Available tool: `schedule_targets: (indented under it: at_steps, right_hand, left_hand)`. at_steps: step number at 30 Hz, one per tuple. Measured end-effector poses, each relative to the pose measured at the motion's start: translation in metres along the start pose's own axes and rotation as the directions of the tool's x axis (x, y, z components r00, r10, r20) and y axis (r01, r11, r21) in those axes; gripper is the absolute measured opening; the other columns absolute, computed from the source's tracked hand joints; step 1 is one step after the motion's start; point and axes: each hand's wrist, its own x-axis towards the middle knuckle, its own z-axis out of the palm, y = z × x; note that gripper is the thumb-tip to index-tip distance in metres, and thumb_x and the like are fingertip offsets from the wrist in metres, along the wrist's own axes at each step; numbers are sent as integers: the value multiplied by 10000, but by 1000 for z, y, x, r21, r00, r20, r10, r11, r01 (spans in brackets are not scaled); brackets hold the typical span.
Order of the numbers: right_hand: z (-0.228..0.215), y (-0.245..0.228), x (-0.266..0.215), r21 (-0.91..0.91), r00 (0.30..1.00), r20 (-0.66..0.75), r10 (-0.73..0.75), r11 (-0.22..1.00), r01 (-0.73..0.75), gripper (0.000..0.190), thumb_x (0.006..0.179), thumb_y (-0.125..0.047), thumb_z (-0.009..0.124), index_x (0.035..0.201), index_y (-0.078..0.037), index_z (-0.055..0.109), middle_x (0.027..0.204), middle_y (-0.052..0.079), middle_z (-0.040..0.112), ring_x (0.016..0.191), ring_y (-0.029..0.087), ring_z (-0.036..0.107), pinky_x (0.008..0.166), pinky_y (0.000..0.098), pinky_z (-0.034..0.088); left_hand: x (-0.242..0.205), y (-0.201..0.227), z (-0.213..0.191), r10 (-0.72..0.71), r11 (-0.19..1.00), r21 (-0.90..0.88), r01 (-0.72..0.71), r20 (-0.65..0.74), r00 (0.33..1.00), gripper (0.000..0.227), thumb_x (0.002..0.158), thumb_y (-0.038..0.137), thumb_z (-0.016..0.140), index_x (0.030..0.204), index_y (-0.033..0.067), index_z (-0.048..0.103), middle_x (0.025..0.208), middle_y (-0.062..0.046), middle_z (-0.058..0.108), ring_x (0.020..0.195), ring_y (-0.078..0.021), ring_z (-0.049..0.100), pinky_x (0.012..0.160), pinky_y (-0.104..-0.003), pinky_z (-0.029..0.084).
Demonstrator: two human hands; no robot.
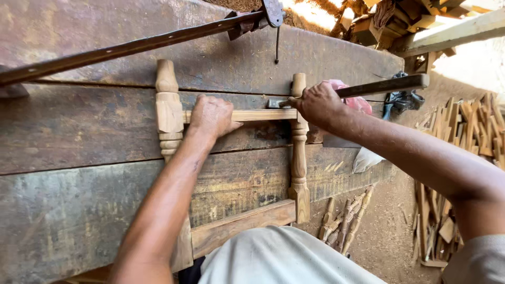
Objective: The person assembles a wooden frame, likely for a chair or stool, by hammering joints together, applying glue, and fitting various wooden pieces including turned legs and support rails.
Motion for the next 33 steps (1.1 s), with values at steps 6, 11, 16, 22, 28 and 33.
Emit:
schedule_targets:
  at_steps: [6, 11, 16, 22, 28, 33]
  right_hand:
    - [24, 2, -5, 384, 841, -515, 164, 922, 55, 519, 1082, -179, 383, 1571, -354, 392, 847, 133, 630, 561, 190, 611, 432, 319, 528]
    - [14, -5, -22, 221, 970, -230, 82, 975, -30, 484, 1126, -214, 365, 1592, -344, 347, 826, 48, 657, 600, 181, 578, 495, 365, 491]
    - [24, 9, -22, 340, 932, -348, 105, 940, 21, 656, 1064, -126, 443, 1642, -357, 233, 768, 144, 657, 532, 185, 634, 387, 313, 494]
    - [31, -4, -2, 205, 922, -358, 145, 976, -74, 633, 1087, -163, 487, 1648, -386, 296, 871, 29, 700, 705, 162, 627, 581, 299, 482]
    - [27, 10, -22, 424, 944, -266, 196, 903, -68, 565, 1118, -176, 352, 1617, -427, 265, 975, 125, 676, 625, 147, 651, 481, 251, 524]
    - [24, 4, -15, 281, 983, -145, 116, 957, -71, 671, 1060, -165, 510, 1653, -377, 277, 910, 58, 710, 692, 156, 638, 563, 288, 495]
  left_hand:
    - [4, 1, -2, 0, 999, -50, 0, -2, 1000, 711, 833, 812, 626, 770, 117, 764, 652, -44, 720, 596, -170, 708, 638, -392, 574]
    - [4, 6, 0, 21, 1000, -15, -22, -78, 997, 715, 783, 832, 644, 759, 129, 775, 699, -52, 737, 670, -187, 724, 706, -399, 548]
    - [13, 13, 17, -6, 999, -53, -3, -166, 986, 658, 724, 801, 687, 784, 153, 783, 729, -74, 759, 695, -226, 732, 664, -415, 556]
    - [11, 8, 6, 3, 996, -89, -16, -143, 990, 650, 720, 770, 714, 826, 133, 785, 796, -95, 769, 729, -228, 750, 698, -427, 592]
    - [4, 12, -4, 20, 997, -79, -17, 26, 999, 731, 877, 797, 636, 865, 78, 770, 759, -78, 780, 700, -191, 766, 770, -423, 587]
    - [10, 12, -2, 37, 998, -41, -47, -222, 974, 730, 710, 843, 669, 754, 121, 767, 676, -65, 741, 639, -195, 720, 659, -403, 584]
